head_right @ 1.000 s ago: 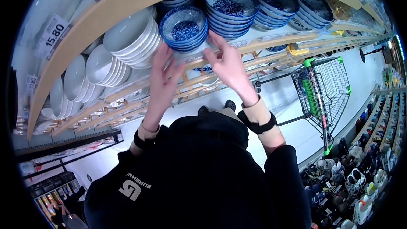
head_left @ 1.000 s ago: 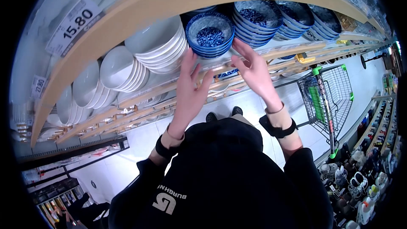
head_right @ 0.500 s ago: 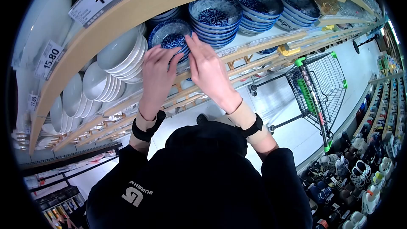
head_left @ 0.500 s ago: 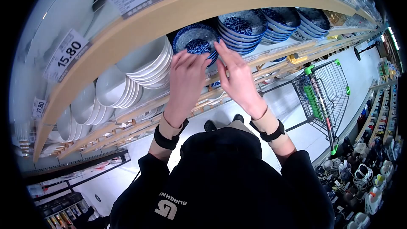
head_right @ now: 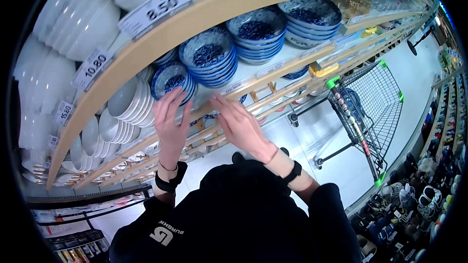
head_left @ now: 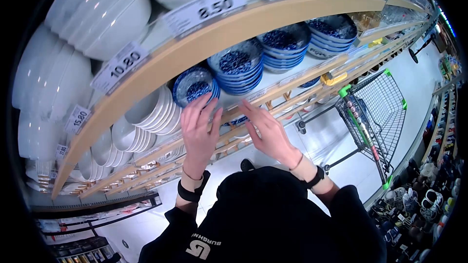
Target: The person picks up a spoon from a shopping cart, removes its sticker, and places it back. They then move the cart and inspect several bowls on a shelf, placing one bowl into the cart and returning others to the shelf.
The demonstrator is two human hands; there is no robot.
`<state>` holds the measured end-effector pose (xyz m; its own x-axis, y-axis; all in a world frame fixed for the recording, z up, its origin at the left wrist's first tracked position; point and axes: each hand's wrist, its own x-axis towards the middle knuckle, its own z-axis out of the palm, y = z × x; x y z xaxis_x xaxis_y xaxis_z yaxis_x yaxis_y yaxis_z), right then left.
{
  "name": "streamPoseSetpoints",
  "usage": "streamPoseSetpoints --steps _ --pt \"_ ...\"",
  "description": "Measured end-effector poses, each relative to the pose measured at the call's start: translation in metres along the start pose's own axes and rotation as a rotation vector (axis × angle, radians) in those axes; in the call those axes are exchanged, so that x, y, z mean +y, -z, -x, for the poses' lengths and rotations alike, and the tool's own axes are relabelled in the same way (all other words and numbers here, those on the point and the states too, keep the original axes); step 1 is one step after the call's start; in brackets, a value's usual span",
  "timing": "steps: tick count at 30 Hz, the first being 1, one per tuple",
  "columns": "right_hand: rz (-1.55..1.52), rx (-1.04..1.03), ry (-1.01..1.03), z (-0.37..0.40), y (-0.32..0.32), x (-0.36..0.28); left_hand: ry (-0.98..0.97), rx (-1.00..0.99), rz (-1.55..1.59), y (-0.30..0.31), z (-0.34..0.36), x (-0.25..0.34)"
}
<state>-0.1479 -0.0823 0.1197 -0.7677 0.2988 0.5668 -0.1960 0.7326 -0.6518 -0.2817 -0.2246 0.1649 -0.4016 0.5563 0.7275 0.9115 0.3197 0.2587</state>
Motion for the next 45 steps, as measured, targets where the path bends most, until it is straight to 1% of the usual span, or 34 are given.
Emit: streamPoseSetpoints --steps 3,6,8,10,14,15,20,27,30,33,34,36,37,40,41,44,45 --pt "-0.02 0.006 -0.085 0.038 0.027 0.024 -0.047 0.028 -0.005 -0.015 -0.022 0.025" --pt "0.027 0.01 -0.086 0.058 0.063 0.039 -0.142 0.051 -0.044 -0.033 -0.052 0.032" --pt "0.042 0.03 -0.081 0.059 0.086 0.046 -0.153 -0.007 -0.101 -0.037 -0.066 0.036" --pt "0.049 0.063 -0.088 0.056 0.103 0.055 -0.209 -0.015 -0.153 -0.043 -0.074 0.036" --pt "-0.019 0.057 -0.065 0.041 0.123 0.068 -0.132 -0.101 -0.125 -0.051 -0.076 0.037" --pt "0.004 0.048 -0.028 0.036 0.125 0.071 -0.104 -0.118 -0.119 -0.052 -0.076 0.036" --pt "-0.001 -0.029 0.039 0.022 0.123 0.083 0.006 -0.085 -0.07 -0.055 -0.072 0.041" --pt "-0.009 -0.084 0.136 -0.012 0.116 0.072 0.053 -0.06 -0.095 -0.057 -0.07 0.045" --pt "-0.007 -0.031 0.296 -0.044 0.103 0.063 0.045 -0.075 -0.124 -0.054 -0.073 0.05" --pt "-0.041 0.099 0.428 -0.079 0.085 0.065 0.013 -0.082 -0.174 -0.048 -0.074 0.048" --pt "-0.034 0.027 0.403 -0.088 0.084 0.063 -0.002 -0.078 -0.197 -0.047 -0.075 0.046" --pt "-0.018 -0.117 0.348 -0.104 0.082 0.06 0.024 -0.089 -0.124 -0.044 -0.073 0.04" --pt "0.014 -0.114 0.373 -0.11 0.078 0.061 0.037 -0.096 -0.088 -0.042 -0.072 0.036" --pt "0.084 -0.22 0.406 -0.123 0.073 0.063 0.02 -0.167 -0.018 -0.038 -0.072 0.03" --pt "0.056 -0.204 0.406 -0.125 0.072 0.063 -0.004 -0.162 -0.006 -0.038 -0.073 0.028" --pt "0.097 -0.24 0.441 -0.13 0.075 0.062 -0.004 -0.167 0.042 -0.039 -0.073 0.02" --pt "0.095 -0.217 0.472 -0.131 0.075 0.062 0.0 -0.165 0.061 -0.039 -0.072 0.02"
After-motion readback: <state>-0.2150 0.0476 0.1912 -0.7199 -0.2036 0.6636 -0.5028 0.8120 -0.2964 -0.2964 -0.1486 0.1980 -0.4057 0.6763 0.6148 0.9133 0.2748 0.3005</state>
